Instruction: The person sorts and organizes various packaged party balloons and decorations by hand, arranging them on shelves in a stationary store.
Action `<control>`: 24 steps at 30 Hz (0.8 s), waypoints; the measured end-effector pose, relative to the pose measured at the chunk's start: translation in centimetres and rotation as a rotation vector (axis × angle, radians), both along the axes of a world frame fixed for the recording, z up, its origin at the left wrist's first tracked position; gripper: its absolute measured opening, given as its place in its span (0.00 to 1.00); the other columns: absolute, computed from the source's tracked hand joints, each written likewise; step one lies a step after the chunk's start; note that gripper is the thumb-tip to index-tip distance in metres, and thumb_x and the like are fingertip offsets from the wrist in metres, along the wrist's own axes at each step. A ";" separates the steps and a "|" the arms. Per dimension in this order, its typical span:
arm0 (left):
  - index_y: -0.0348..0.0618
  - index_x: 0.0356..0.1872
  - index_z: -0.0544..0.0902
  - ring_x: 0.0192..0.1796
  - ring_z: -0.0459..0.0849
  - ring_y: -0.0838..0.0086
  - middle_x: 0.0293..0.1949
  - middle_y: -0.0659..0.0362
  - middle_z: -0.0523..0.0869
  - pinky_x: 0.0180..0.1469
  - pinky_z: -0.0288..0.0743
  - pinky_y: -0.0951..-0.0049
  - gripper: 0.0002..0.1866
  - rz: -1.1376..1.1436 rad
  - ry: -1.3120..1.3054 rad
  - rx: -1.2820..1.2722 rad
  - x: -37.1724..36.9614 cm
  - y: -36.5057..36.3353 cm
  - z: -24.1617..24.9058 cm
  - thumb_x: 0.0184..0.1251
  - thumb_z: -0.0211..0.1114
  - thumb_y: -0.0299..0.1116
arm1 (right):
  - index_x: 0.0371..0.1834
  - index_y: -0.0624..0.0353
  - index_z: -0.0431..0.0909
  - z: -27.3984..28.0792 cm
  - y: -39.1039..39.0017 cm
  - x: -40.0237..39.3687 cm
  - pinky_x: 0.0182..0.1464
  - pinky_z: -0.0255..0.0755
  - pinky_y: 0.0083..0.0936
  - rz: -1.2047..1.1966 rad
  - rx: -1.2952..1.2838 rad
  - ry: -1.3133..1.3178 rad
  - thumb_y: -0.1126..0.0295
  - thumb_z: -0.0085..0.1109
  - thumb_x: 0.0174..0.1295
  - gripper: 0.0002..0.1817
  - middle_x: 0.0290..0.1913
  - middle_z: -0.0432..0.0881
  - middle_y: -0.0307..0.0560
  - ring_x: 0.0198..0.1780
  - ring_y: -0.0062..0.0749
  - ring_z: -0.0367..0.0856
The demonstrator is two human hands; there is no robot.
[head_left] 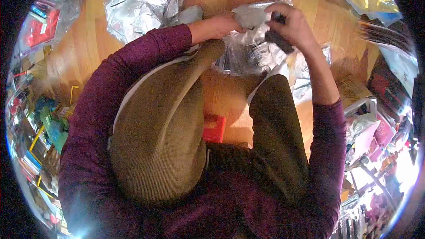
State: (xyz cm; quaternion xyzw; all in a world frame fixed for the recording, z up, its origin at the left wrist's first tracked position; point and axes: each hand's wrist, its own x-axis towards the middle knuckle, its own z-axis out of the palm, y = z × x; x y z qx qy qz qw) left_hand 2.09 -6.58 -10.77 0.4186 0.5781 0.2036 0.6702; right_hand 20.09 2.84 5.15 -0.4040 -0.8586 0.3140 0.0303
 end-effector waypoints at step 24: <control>0.38 0.46 0.74 0.44 0.74 0.70 0.41 0.57 0.79 0.49 0.65 0.74 0.21 0.074 -0.067 -0.075 0.3 1.1 10.2 0.47 0.62 0.31 | 0.37 0.58 0.73 -3.2 -5.2 -0.4 0.43 0.68 0.31 0.009 -0.107 0.088 0.73 0.56 0.44 0.14 0.37 0.76 0.53 0.40 0.46 0.74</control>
